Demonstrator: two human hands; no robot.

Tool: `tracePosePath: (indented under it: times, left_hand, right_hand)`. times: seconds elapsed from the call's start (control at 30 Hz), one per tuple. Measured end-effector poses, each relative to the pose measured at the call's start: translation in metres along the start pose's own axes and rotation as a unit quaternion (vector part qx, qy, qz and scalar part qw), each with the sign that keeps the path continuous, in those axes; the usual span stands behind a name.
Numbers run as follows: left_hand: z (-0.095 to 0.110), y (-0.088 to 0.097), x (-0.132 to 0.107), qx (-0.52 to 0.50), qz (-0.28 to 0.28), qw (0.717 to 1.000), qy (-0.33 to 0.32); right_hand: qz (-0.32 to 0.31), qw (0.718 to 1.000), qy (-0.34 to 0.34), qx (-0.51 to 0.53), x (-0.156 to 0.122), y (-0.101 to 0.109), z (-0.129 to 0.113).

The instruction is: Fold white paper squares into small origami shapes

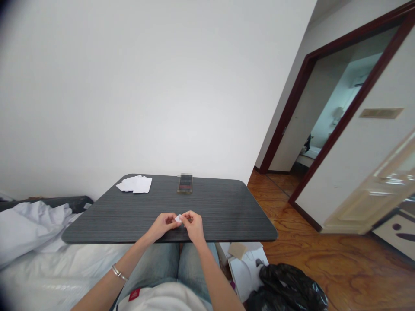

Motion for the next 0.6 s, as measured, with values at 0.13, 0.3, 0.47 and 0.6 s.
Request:
tracePosePath:
  times: [0.13, 0.3, 0.47, 0.6]
  left_hand:
    - [-0.0018, -0.0008, -0.0004, 0.003, -0.005, 1.0, 0.004]
    - [0.0007, -0.003, -0.0019, -0.006, -0.018, 1.0, 0.003]
    - [0.0048, -0.0031, -0.004, 0.013, -0.018, 1.0, -0.002]
    - [0.0055, -0.0027, -0.0046, 0.033, -0.016, 0.999, -0.001]
  right_hand:
    - [-0.009, 1.0, 0.003, 0.001, 0.0008, -0.0013, 0.0027]
    - [-0.017, 0.999, 0.026, -0.027, 0.0005, -0.0035, 0.0041]
    - [-0.02, 0.998, 0.038, -0.044, -0.0004, -0.0034, 0.0011]
    - [-0.018, 0.998, 0.044, -0.043, -0.0004, -0.0026, -0.003]
Point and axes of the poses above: each hand's wrist, its own x-axis towards the middle knuckle, its own y-axis out of the back of the hand, z = x × y, the point moved 5 cm from there along x, towards the middle knuckle, and after that the axes turned 6 degrees about y, right-handed, at the moved point
